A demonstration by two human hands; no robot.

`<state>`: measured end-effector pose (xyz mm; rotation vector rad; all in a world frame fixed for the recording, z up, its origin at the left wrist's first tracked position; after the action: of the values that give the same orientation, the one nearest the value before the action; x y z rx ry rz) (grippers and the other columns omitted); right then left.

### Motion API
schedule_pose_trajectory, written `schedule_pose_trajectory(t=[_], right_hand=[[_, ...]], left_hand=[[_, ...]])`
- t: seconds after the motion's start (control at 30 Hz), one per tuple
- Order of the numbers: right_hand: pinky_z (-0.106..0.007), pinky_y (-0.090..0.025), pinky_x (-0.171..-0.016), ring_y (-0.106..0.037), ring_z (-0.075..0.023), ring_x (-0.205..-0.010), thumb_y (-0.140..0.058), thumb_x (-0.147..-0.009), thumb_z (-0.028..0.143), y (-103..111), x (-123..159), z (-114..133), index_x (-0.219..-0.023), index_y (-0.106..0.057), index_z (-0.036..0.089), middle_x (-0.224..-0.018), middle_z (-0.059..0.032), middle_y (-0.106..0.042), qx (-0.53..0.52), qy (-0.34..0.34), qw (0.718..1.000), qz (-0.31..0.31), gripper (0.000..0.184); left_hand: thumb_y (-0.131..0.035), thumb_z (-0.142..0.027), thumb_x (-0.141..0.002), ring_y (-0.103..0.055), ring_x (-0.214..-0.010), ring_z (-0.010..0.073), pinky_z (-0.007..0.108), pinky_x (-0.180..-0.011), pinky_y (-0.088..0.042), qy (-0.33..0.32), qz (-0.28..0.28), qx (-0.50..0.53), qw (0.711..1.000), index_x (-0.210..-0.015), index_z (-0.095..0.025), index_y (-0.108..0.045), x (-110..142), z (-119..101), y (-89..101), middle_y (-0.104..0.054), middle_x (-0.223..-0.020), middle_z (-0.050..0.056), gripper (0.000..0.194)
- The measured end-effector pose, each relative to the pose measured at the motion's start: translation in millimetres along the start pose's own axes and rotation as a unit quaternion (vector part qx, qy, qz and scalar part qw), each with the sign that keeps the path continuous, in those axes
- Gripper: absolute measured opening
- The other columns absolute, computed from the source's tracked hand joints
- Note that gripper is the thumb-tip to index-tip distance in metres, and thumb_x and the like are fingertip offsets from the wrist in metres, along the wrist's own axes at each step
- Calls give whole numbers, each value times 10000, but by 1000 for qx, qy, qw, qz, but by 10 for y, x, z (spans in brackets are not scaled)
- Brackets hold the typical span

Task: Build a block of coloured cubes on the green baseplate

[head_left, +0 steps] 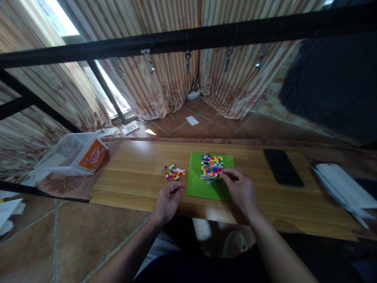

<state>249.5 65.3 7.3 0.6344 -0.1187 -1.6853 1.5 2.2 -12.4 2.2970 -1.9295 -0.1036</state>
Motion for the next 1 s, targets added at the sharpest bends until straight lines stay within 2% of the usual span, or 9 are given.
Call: schedule_pose_trajectory(t=[0.2,0.37,0.47,0.63,0.8,0.9,1.0], right_hand=[[-331,-501,-704,-634,-191,-755,-642,-835,422,-2,19,-36,-832,-727,198,-852,-57,-706,-11,-16,1000,-1,240],[-333,-517,-714,-652,-196,-789,-593,-882,399,4,35,-24,-855,-733,204,-863,-58,-700,14,28,1000,3,242],[-346,-535,-765,-662,-200,-837,-538,-925,359,5,68,14,-912,-740,220,-907,-66,-702,70,82,994,3,245],[-371,-531,-847,-657,-221,-916,-475,-963,282,-24,181,49,-1054,-736,234,-984,-87,-716,207,150,967,-2,281],[-372,-534,-850,-663,-225,-924,-453,-969,247,-62,266,35,-1129,-720,240,-1012,-97,-720,252,156,955,-12,311],[-364,-538,-811,-669,-227,-897,-446,-973,249,-73,282,18,-1129,-721,220,-1014,-108,-719,266,154,951,-11,318],[-355,-538,-793,-670,-222,-884,-448,-979,261,-77,279,7,-1127,-718,210,-1020,-107,-720,273,162,948,-11,312]], left_hand=[[-668,-293,-771,-574,-633,124,227,-611,-468,3,-16,-11,1000,-816,-188,-681,-18,22,110,-650,-708,-10,115],[-677,-312,-770,-571,-648,124,223,-614,-454,1,-25,-6,1000,-842,-183,-674,-38,77,192,-647,-729,-7,147],[-678,-310,-773,-560,-646,120,219,-612,-443,-6,-26,-13,1000,-836,-182,-675,-42,62,218,-639,-723,-8,142],[-680,-301,-771,-576,-671,127,224,-638,-455,-17,-33,-29,999,-807,-182,-682,-41,16,252,-649,-729,-2,124],[-689,-325,-772,-602,-692,140,238,-652,-487,-26,-37,-25,999,-832,-188,-690,-70,87,294,-675,-763,14,149],[-666,-329,-793,-645,-772,165,265,-717,-517,-45,-47,-26,998,-892,-189,-692,-98,99,323,-707,-841,33,173],[-609,-281,-836,-664,-841,178,297,-797,-524,-81,-63,-106,989,-921,-197,-690,-123,46,350,-719,-905,40,145]])
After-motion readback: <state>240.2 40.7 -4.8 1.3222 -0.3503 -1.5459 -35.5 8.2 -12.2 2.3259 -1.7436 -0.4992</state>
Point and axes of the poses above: each hand's wrist, its own x-axis away from the middle knuckle, its own y-axis out of the back of the hand, z = x × y, the point moved 3 cm from there along -x, towards the middle knuckle
